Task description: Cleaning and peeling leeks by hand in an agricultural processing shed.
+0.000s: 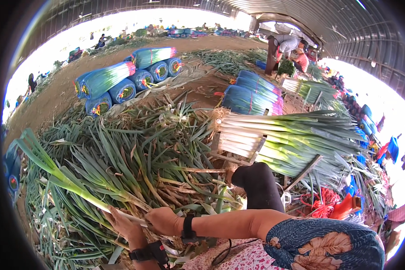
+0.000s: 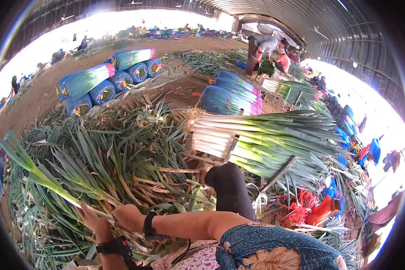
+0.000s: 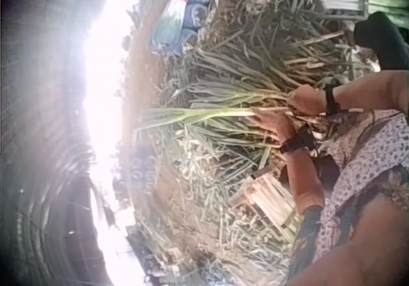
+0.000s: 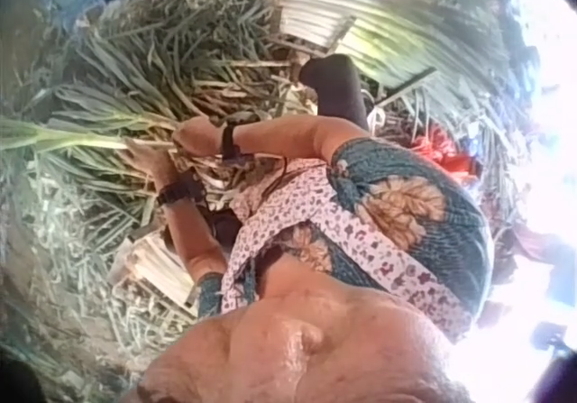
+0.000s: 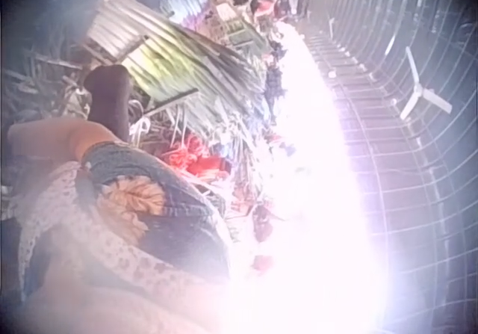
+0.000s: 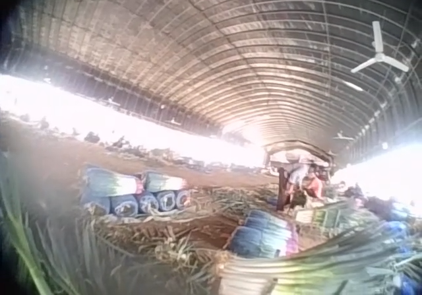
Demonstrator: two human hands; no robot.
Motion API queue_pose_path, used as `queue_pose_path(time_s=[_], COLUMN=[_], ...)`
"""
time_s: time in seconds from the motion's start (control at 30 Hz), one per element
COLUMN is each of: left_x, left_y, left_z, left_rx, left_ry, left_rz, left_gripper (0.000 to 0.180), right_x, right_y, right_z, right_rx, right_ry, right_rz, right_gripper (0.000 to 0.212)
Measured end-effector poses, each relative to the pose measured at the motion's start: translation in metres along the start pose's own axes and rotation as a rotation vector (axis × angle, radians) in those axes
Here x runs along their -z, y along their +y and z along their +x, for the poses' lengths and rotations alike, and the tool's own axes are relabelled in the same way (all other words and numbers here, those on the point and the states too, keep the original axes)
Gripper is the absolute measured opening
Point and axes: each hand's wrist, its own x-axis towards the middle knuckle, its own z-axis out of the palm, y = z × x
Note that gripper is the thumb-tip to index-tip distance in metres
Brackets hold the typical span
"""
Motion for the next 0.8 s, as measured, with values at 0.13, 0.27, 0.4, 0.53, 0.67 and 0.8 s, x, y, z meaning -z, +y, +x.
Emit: queue_pose_path(time_s=[0.13, 0.27, 0.4, 0.53, 0.67, 0.8], left_x=[0.002, 0.007, -0.008, 0.003, -0.012, -0.016], left_y=[0.003, -0.007, 0.031, -0.004, -0.008, 0.021], left_z=[0.001, 0.004, -0.007, 0.003, 0.011, 0.006], left_rx=[0.006, -0.051, 0.272, 0.056, -0.034, 0.112], left_ry=[0.01, -0.042, 0.19, 0.074, 0.065, 0.082], left_rz=[0.065, 0.122, -0.197, -0.278, -0.122, -0.466], left_gripper=[0.044, 0.047, 0.045, 0.041, 0.04, 0.034], right_x=[-0.005, -0.009, -0.016, -0.026, -0.006, 0.0], right_y=[0.003, 0.006, 0.004, 0.01, 0.013, 0.016], right_z=[0.0, 0.0, 0.001, 0.002, 0.003, 0.003], right_rx=[0.006, -0.001, 0.018, 0.011, -0.023, -0.108], right_ry=[0.03, 0.053, 0.051, 0.057, 0.168, 0.144], right_rz=[0.017, 0.027, 0.046, -0.081, 0.012, 0.38], right_gripper=[0.02, 0.018, 0.015, 0.015, 0.015, 0.013])
